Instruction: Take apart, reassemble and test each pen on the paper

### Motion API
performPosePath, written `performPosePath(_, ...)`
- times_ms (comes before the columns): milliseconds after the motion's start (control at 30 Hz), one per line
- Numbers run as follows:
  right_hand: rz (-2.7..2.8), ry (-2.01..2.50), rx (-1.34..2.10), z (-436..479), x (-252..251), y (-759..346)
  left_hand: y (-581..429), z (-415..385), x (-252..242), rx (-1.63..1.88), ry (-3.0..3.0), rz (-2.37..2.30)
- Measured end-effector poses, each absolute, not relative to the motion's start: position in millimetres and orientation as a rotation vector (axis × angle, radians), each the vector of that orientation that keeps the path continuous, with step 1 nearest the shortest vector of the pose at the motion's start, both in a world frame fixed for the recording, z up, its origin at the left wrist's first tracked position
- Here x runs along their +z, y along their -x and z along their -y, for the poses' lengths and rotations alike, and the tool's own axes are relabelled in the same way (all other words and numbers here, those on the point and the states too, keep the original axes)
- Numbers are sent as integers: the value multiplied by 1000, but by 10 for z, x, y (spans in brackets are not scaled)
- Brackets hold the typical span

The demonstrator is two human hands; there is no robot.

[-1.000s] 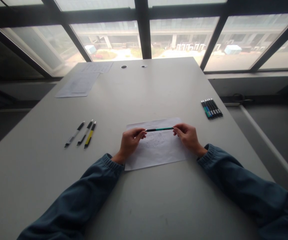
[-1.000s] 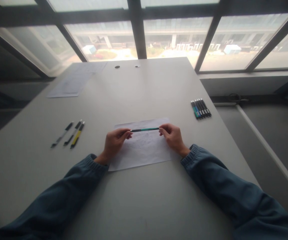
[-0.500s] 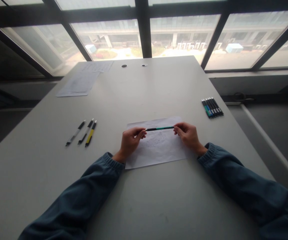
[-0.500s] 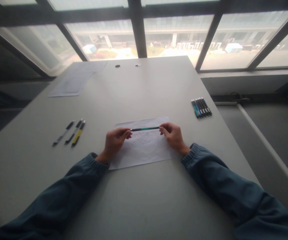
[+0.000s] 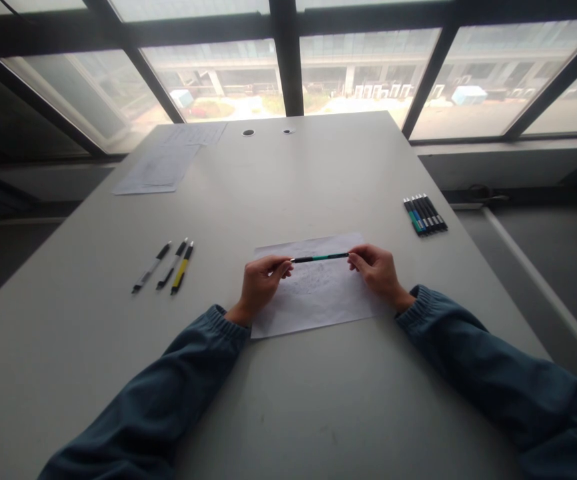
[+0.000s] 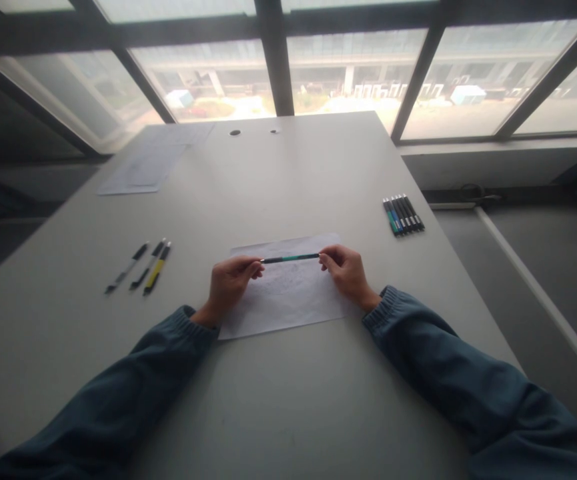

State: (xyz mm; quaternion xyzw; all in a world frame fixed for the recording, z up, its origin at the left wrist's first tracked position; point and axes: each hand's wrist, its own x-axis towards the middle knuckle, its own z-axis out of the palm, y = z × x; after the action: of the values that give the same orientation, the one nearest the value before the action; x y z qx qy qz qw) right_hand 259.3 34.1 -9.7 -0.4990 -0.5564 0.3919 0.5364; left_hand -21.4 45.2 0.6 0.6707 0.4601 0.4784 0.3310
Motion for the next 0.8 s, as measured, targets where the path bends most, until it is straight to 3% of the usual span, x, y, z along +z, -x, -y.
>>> performPosePath(800, 1368, 1178, 875, -300, -85, -2583, 220, -423, 23, 1291, -1820, -1188)
